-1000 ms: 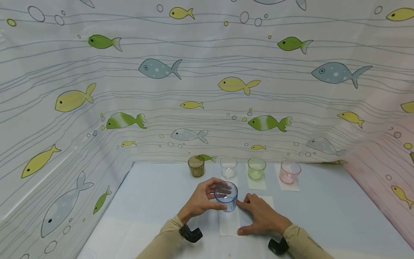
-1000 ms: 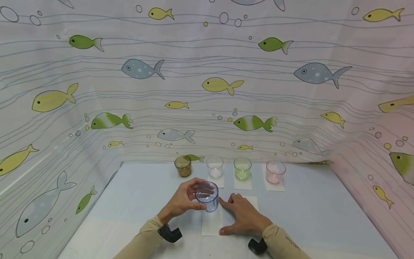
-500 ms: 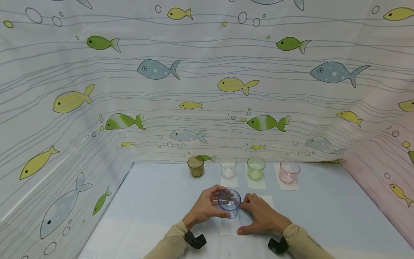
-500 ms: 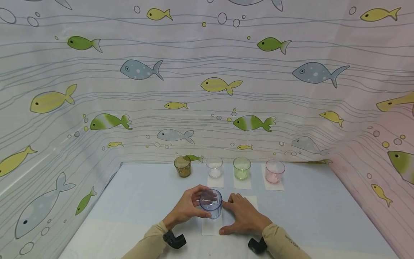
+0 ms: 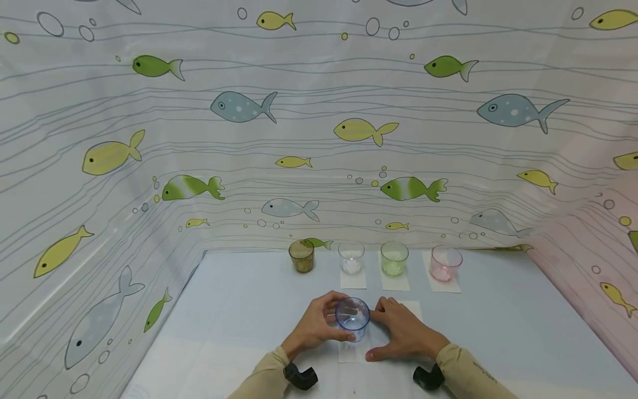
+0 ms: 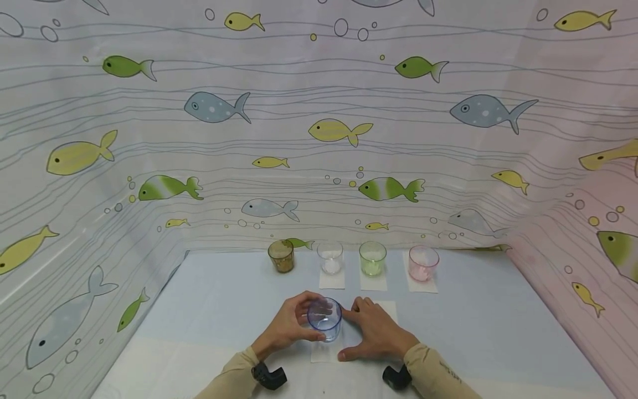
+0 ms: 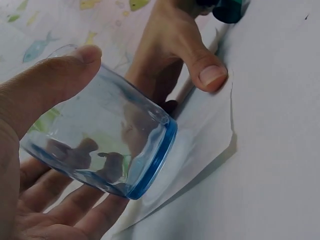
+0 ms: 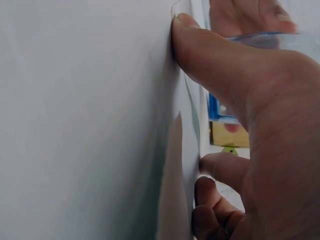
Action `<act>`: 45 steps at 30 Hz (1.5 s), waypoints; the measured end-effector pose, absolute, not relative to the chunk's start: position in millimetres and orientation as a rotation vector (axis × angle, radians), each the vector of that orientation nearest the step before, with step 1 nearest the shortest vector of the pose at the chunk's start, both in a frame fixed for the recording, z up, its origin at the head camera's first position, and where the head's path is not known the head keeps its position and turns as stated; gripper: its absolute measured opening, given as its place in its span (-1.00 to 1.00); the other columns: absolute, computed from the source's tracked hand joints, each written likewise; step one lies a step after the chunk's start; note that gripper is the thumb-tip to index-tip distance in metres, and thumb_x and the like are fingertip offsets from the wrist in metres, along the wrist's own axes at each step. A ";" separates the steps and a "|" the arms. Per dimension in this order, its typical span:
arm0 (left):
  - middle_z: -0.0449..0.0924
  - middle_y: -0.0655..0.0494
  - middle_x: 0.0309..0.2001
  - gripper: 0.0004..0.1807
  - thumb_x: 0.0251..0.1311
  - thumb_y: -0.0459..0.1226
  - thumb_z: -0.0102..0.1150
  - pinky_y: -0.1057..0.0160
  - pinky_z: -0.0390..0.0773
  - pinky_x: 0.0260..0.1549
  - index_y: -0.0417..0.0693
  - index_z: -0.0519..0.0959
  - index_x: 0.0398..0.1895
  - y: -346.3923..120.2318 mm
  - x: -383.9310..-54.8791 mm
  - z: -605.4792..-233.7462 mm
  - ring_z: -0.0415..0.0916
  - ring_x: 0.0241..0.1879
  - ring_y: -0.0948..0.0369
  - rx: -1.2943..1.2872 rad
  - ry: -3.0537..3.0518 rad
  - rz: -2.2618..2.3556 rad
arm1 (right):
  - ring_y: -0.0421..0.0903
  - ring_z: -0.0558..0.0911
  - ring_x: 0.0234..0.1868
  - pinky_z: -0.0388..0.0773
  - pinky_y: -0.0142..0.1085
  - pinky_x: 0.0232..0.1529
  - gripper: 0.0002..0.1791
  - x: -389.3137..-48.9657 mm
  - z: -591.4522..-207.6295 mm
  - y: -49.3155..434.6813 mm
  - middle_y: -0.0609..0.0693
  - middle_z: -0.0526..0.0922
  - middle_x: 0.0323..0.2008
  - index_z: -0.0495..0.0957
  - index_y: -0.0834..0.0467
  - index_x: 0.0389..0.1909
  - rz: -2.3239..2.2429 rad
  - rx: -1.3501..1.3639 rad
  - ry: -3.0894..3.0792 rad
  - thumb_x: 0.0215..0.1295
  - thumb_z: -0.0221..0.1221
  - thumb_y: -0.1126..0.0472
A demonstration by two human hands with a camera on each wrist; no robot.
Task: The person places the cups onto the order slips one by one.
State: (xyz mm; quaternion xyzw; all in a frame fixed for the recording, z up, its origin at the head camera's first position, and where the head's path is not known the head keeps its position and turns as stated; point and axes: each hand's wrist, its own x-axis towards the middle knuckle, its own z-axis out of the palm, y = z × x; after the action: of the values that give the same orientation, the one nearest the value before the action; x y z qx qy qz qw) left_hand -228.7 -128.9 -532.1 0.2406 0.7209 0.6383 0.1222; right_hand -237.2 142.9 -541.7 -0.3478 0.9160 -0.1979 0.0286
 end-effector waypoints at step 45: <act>0.57 -0.19 0.30 -0.18 -0.01 -0.41 0.67 0.24 0.64 0.27 -0.21 0.47 0.35 -130.1 -228.2 -538.4 0.62 0.29 0.04 0.749 2.171 1.762 | -0.22 0.34 -0.07 0.39 -0.26 -0.05 0.12 -236.6 -525.8 149.3 -0.23 0.42 -0.06 0.50 -0.05 0.50 -0.600 -0.971 2.751 -0.03 0.40 -0.60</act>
State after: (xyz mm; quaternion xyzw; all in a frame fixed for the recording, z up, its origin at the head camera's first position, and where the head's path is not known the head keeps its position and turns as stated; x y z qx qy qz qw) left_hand -228.2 -130.1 -538.4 0.2569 0.7443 0.6040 0.1232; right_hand -236.6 149.3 -525.8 -0.3250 0.9205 -0.2009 0.0813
